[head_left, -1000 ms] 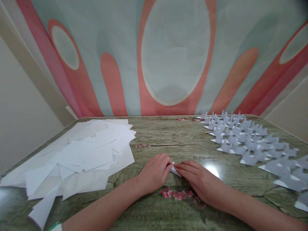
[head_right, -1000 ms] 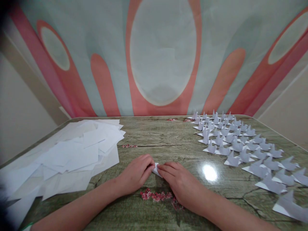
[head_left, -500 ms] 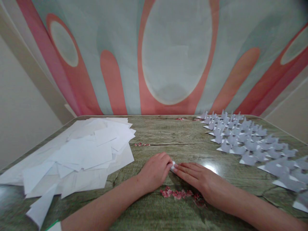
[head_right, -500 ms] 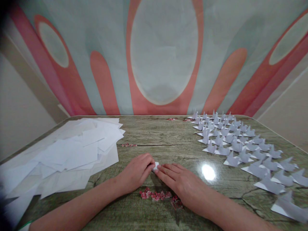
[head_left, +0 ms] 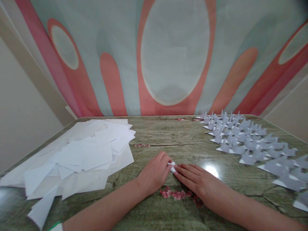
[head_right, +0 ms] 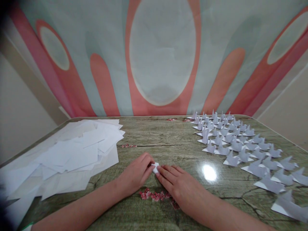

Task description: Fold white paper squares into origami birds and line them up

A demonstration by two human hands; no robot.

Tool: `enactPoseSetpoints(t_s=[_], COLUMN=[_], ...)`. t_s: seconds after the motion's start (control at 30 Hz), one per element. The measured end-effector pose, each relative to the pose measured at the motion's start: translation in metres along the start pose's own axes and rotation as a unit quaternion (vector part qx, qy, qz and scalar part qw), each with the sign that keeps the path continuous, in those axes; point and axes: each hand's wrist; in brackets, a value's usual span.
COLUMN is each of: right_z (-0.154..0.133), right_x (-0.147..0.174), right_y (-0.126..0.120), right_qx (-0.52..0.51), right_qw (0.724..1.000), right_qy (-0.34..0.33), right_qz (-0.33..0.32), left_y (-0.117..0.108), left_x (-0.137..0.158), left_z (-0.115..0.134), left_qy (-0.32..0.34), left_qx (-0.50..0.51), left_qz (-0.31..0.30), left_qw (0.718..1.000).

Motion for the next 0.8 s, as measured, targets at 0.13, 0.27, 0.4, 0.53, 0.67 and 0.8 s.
enactPoseSetpoints(t_s=[0.13,0.27,0.4,0.53,0.67,0.8], right_z=[0.0,0.0,0.0,0.001,0.002,0.005], right_x=[-0.002,-0.004,-0.006,-0.008,-0.008,-0.006], right_y=[-0.001,-0.003,-0.006,-0.009,-0.01,-0.011], right_qx=[0.0,-0.008,-0.033,-0.042,-0.041,-0.055], right_qw=[1.0,1.0,0.999,0.999,0.999,0.998], right_qy=[0.0,0.008,0.008,0.011,0.015,0.018], right_qz=[0.013,0.02,0.028,0.016,-0.007,-0.013], left_y=[-0.016,-0.02,-0.012,-0.007,-0.007,-0.005], left_x=[0.007,0.023,0.036,0.04,0.04,0.04], left_z=[0.004,0.014,0.019,0.017,0.015,0.015], left_qy=[0.04,0.11,0.131,0.119,0.114,0.116], left_qx=[-0.029,-0.125,-0.169,-0.171,-0.172,-0.174], left_qz=[-0.027,-0.042,-0.017,-0.024,-0.03,-0.031], left_qw=[0.998,0.985,0.977,0.978,0.978,0.977])
Point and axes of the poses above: each hand's wrist, its own x-axis away from the middle knuckle, its own y-axis out of the palm, z = x × y, and after that the axes turned 14 degrees about z, right-handed
